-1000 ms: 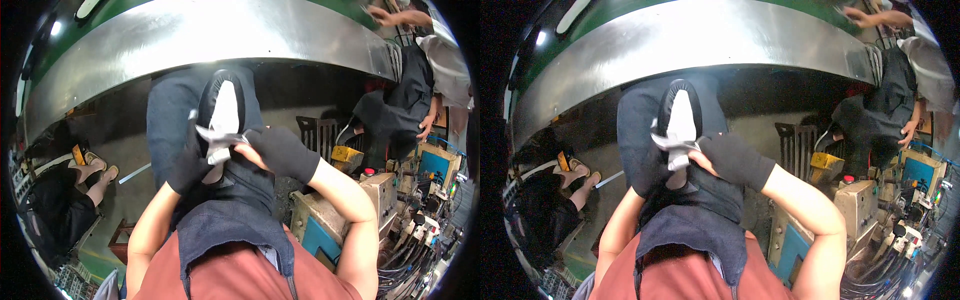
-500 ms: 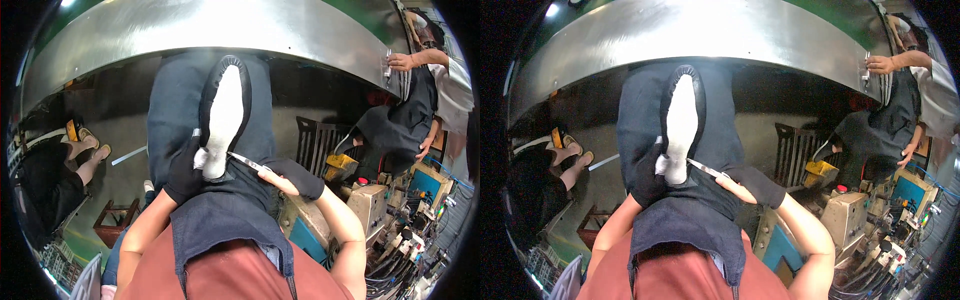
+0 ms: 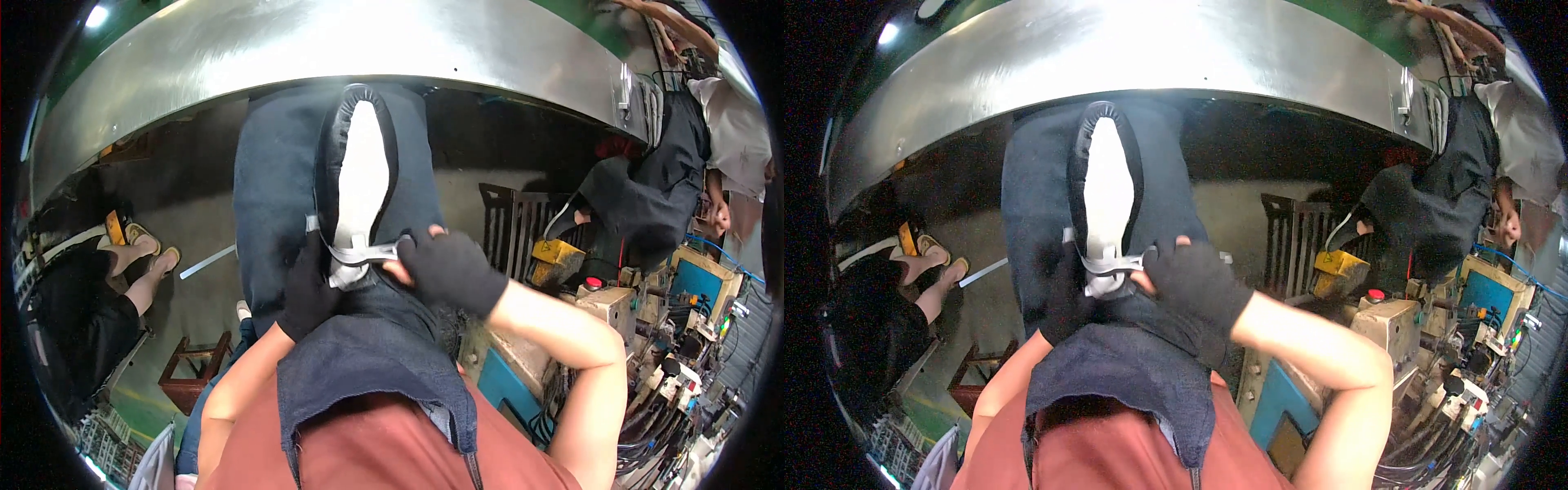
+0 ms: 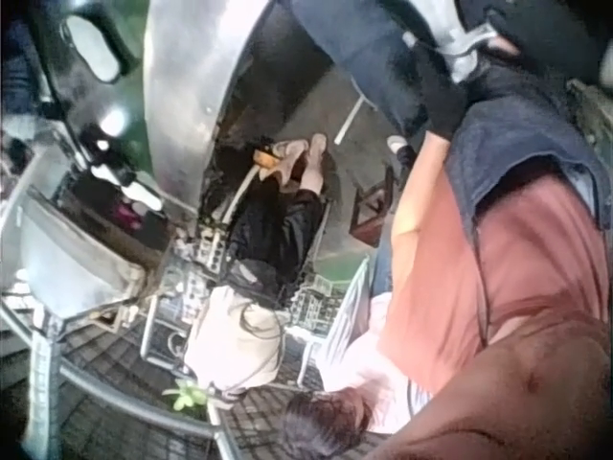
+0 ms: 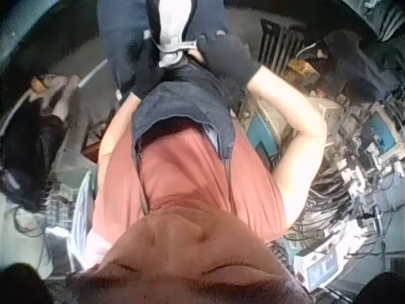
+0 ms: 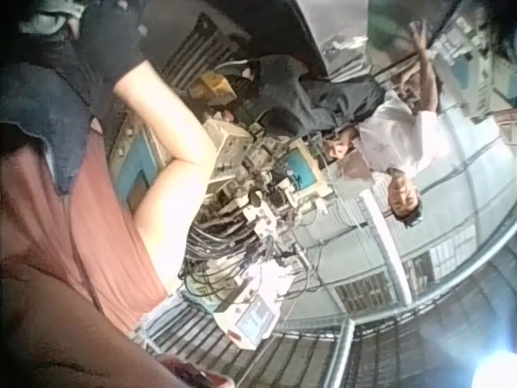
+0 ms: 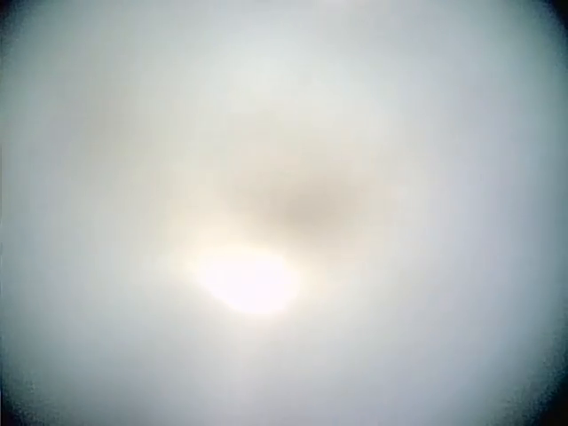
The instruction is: Pulling shoe uppers over lasts and securing them at a factory workstation.
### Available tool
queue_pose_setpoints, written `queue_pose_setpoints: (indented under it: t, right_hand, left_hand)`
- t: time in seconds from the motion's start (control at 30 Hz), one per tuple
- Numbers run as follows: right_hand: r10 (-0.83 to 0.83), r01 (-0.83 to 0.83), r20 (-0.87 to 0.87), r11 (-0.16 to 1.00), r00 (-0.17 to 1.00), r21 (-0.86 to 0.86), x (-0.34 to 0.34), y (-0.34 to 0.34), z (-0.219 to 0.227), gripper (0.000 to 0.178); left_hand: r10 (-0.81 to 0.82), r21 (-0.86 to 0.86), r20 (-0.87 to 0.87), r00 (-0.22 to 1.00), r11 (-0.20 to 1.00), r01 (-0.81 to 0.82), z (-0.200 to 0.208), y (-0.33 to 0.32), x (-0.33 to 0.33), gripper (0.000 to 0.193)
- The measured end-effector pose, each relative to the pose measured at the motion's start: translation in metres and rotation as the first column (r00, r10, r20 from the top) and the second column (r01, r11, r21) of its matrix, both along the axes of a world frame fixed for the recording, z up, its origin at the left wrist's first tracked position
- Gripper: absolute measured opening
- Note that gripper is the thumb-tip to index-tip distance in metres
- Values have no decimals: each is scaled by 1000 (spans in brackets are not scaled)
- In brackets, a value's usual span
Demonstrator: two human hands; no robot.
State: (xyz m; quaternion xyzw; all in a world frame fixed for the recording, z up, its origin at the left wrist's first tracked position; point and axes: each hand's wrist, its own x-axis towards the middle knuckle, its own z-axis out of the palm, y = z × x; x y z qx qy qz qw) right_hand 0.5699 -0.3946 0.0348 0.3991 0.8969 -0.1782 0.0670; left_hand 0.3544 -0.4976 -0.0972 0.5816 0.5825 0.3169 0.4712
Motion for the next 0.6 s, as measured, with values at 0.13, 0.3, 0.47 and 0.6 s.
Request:
queue_pose_setpoints:
  t: [0.13,0.3,0.47,0.6]
  right_hand:
    - [148,-146,-46,988,988,46,15,10,-27,43]
    - [71,-72,-27,997,997,-10,37,-16,-40,45]
    - [113,-104,-102,991,988,90,45,-4,-61,43]
    - [77,-100,-108,969,991,-224,58,1,-66,47]
  left_hand:
    - [78,34,5,997,996,-78,7,14,2,74]
    - [57,-146,135,989,989,-37,12,15,0,77]
    - [168,-289,400,901,956,-50,12,24,2,72]
    - [400,-529,636,660,848,-4,14,46,20,69]
